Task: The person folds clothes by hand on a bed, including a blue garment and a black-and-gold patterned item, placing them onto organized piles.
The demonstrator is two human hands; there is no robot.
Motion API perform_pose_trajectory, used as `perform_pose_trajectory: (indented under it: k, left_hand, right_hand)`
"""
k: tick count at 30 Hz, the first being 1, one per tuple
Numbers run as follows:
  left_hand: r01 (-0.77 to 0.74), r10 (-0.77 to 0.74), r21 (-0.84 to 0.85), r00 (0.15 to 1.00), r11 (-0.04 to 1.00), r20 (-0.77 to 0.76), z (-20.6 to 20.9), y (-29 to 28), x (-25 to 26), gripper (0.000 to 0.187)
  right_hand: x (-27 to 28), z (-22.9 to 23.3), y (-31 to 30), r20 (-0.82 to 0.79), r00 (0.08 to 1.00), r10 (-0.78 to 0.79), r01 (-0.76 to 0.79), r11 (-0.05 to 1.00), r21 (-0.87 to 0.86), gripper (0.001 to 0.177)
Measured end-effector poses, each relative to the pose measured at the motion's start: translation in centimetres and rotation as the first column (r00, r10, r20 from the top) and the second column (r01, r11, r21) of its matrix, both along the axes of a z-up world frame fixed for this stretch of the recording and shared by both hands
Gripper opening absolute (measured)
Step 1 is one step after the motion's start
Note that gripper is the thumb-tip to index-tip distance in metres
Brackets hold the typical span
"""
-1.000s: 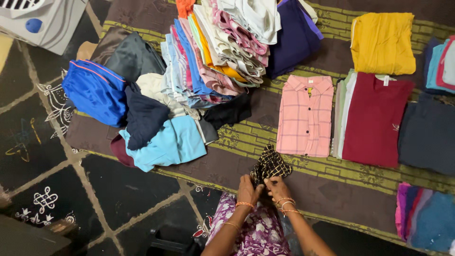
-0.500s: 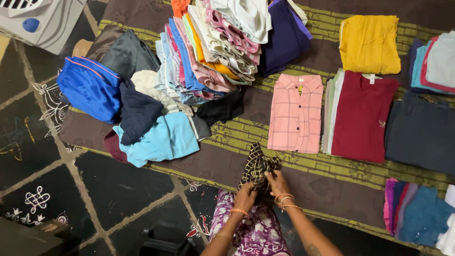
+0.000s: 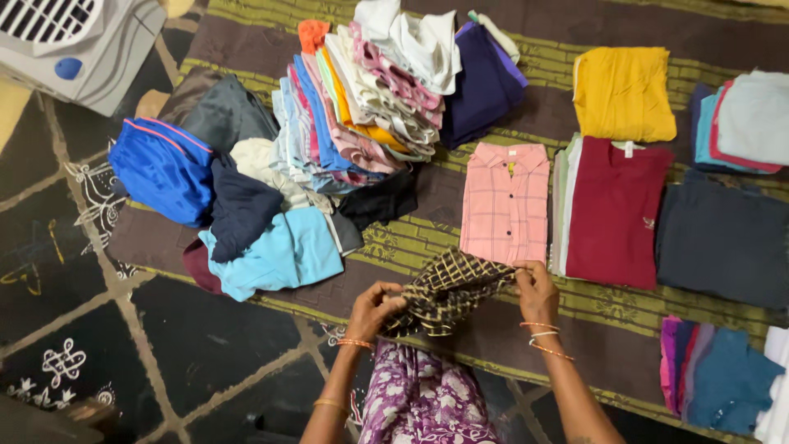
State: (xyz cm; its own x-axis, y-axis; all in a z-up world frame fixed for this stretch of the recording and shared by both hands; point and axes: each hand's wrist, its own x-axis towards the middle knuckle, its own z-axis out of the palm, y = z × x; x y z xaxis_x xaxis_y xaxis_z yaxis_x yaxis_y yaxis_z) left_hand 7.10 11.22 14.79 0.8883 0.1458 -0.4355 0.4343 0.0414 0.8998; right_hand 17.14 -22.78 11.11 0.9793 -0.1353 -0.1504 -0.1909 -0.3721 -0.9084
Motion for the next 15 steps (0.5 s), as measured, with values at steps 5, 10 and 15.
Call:
perform_pose_trajectory:
  k: [5, 10, 15]
  left_hand:
    - [0.222, -0.454, 0.7, 0.876, 0.679, 0.162, 8.1, 0.5, 1.7, 0.03]
    - [-0.032, -0.311, 0.72, 0.888, 0.694, 0.339, 12.9, 1.1, 2.6, 0.017]
    - [-0.358, -0.183, 0.747, 0.826, 0.56, 0.533, 16.9, 4.8, 4.4, 0.018]
  right_hand:
    - [0.9, 2.4, 0.0, 0.039, 0.991, -0.125, 0.124, 0.992, 0.035, 0.017]
    - [2.0, 4.8, 1.1, 0.246, 0.964, -0.099, -0.025, 0.89, 0.455, 0.014]
    - [0.7, 14.6, 1.2, 0.331, 0.845, 0.421, -0.254, 0.859, -0.445, 0.047]
